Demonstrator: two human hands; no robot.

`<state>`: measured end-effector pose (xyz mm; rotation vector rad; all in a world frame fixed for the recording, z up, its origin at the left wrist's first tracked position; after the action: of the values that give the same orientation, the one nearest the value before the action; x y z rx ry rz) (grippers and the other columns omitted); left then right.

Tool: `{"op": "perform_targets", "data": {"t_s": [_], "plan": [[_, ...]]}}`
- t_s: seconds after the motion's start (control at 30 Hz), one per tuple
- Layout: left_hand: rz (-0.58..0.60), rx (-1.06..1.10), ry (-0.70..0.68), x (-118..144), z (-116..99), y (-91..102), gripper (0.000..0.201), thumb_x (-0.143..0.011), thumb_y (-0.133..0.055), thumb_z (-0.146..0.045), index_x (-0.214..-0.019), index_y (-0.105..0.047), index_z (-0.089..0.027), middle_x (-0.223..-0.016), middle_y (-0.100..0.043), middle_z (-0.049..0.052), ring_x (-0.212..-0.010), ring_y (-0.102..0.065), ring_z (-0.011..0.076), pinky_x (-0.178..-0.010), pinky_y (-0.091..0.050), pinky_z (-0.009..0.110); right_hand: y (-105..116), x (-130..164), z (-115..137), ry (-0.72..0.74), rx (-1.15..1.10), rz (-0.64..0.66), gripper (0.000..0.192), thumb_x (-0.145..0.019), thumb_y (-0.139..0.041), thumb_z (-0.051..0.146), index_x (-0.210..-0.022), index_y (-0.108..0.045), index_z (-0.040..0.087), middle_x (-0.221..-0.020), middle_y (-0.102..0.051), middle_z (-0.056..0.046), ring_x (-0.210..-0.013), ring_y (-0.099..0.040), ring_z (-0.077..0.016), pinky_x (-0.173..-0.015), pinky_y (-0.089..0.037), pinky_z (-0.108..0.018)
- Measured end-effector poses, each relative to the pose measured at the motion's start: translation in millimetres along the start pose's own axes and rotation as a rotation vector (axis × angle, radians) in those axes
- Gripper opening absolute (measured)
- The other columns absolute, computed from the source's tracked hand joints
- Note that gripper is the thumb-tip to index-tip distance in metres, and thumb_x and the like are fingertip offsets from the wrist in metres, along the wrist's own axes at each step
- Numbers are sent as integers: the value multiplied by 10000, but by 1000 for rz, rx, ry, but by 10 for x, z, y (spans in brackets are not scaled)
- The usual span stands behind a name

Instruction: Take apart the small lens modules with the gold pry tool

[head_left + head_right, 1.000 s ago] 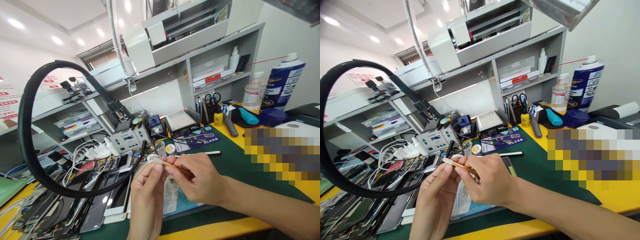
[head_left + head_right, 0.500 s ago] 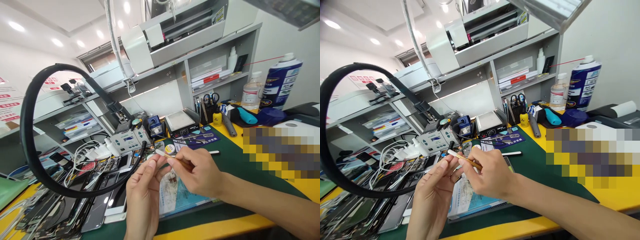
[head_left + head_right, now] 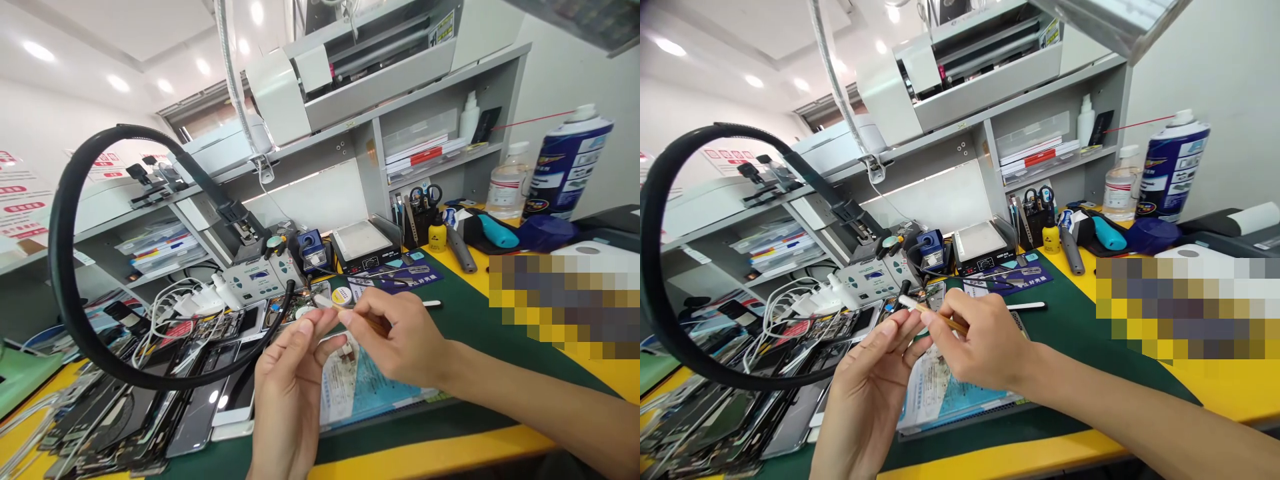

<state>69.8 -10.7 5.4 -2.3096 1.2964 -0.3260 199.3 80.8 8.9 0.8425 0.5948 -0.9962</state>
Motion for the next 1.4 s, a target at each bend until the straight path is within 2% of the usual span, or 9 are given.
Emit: {"op": "perform_targets", "data": {"t_s": [0.1,0.17,0.37,0.57,0.83,0.97,1.1,1.27,1.4], "plan": [[-10,-13,4,-9,14,2,220,-751,-845,-278,-893,-800,-116,-1044,-799,161,-1081,-734,323,-823,-634,341,-51,37,37,121,62,20,246,-911,-591,199,-710,-449,204,-534,-315,90,-437,-302,-70,-474,-239,-249],[-10,-26,6,-2,28,-9,236,-733,-857,-279,-893,-801,-115,-1046,-798,162,-1076,-734,324,-794,-636,327,-64,33,18,107,109,3,252,-915,-590,202,-702,-455,199,-537,-316,88,-444,-299,-69,-482,-236,-253],[-13,-49,20,16,0,-56,200,-759,-833,-257,-913,-802,-132,-1047,-802,143,-1094,-726,320,-750,-637,315,31,-77,-107,-172,38,-37,338,-955,-572,302,-661,-439,204,-505,-345,81,-442,-322,-75,-458,-258,-241],[32,-207,-2,-168,-142,84,223,-712,-870,-320,-842,-790,-158,-913,-810,93,-757,-739,178,-641,-610,255,203,-222,-208,-343,-162,-68,395,-979,-565,422,-666,-533,183,-507,-412,58,-449,-359,-85,-427,-261,-243],[171,-563,-76,-456,-252,287,227,-754,-848,-357,-763,-760,-148,-730,-750,69,-649,-635,150,-639,-524,244,215,-264,-537,-671,-381,52,222,-975,-565,347,-1055,-657,162,-555,-601,40,-339,-426,-83,-335,-338,-202],[295,-806,-182,-556,-305,336,200,-819,-793,-360,-739,-766,-179,-692,-725,62,-660,-600,164,-647,-451,246,220,-291,-548,-692,-537,33,316,-947,-562,221,-1253,-632,190,-610,-643,34,-328,-388,-67,-340,-361,-192],[509,-968,-299,-576,-275,298,121,-841,-735,-303,-834,-819,-216,-835,-748,105,-790,-643,250,-735,-461,323,326,-351,-517,-757,-832,60,247,-883,-553,145,-1066,-718,139,-676,-698,-13,-323,-363,-53,-364,-374,-210],[788,-1053,-442,-486,-121,263,229,-810,-652,-176,-941,-824,-250,-925,-741,136,-907,-630,328,-857,-469,449,514,-411,-497,-796,-1222,200,399,-874,-450,252,-1093,-736,81,-1069,-776,-164,-521,-668,-178,-430,-451,-263],[945,-1130,-712,-409,-49,291,348,-795,-555,-80,-1056,-745,-209,-997,-713,130,-946,-605,312,-857,-485,500,516,-411,-547,-843,-1243,250,365,-842,-462,118,-1103,-716,99,-1122,-775,-107,-665,-751,-177,-450,-489,-211]]}}
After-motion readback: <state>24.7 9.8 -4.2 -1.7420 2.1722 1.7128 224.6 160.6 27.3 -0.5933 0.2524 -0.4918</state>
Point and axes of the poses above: each hand's wrist, its own x-axis away from the middle knuckle, its own y-axis out of the back of the hand, z = x × y, the point moved 3 cm from there along -x, towards the middle knuckle
